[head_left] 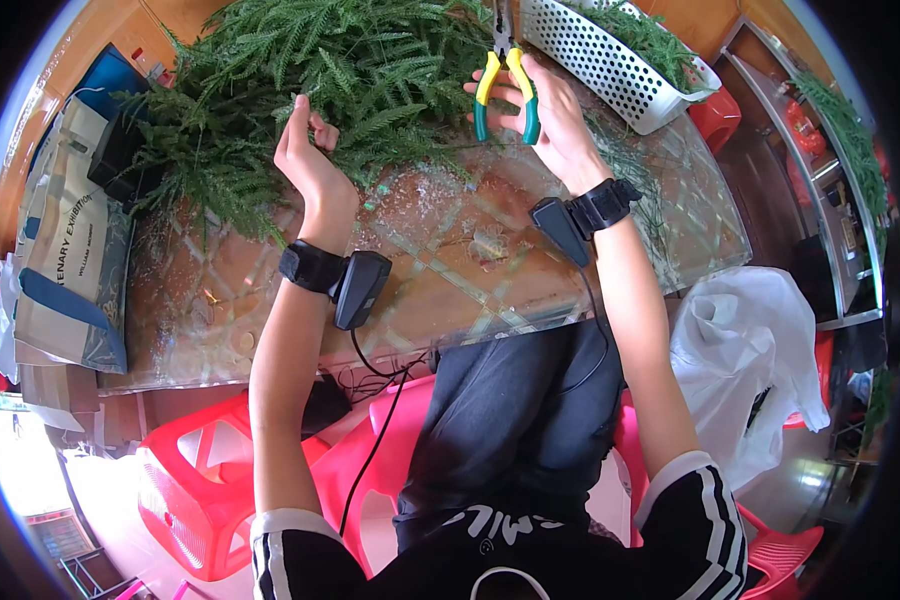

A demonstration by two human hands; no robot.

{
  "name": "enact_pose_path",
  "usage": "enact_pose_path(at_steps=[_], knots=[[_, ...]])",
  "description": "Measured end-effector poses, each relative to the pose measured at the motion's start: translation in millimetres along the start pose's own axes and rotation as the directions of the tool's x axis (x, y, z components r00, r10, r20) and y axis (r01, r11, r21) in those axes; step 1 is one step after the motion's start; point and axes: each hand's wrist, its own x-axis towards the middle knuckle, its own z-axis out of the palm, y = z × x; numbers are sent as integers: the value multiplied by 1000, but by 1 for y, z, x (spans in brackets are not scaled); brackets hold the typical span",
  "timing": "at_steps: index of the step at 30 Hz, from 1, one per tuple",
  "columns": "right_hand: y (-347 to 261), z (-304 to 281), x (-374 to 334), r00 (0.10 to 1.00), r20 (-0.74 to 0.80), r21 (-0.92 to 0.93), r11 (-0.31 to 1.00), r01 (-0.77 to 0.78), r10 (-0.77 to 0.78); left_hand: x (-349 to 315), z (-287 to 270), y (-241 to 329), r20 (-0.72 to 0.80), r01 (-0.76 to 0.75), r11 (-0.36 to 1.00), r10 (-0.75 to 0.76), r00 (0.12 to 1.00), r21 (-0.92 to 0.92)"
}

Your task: The person is trimming and sorting green fern-like branches at a workstation.

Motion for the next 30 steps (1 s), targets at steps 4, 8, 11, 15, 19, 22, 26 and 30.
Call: enact_pose_path(at_steps=[4, 8, 11, 15, 19, 22, 26, 30], knots=[[4, 0, 4, 1000, 11, 16, 1000, -2, 2, 2, -1, -2, 20, -48, 997, 47, 999, 55], [6, -2, 4, 999, 5, -79, 995, 53, -53, 5, -6, -9, 122, -179, 966, 158, 980, 187], [8, -2, 4, 995, 13, -61, 994, 96, -96, 4, -12, -10, 228, -293, 907, 230, 946, 302], [9, -3, 0, 995, 9, -129, 987, 100, -99, -5, -15, -8, 383, -476, 602, 286, 878, 641], [8, -4, 0, 981, 96, -83, 981, 175, -167, -6, -16, -7, 726, -857, 192, 462, 509, 478], [-2, 9, -4, 980, -89, 47, 982, 181, -177, -8, -5, -1, 901, -963, -31, 362, 240, 269], [-9, 9, -5, 976, -112, -66, 982, 178, -184, -11, -10, 0, 969, -992, -106, 243, 34, 62], [-16, 14, -8, 968, -71, -259, 941, 217, -242, -9, -15, 2, 964, -987, -148, 264, 29, 70]])
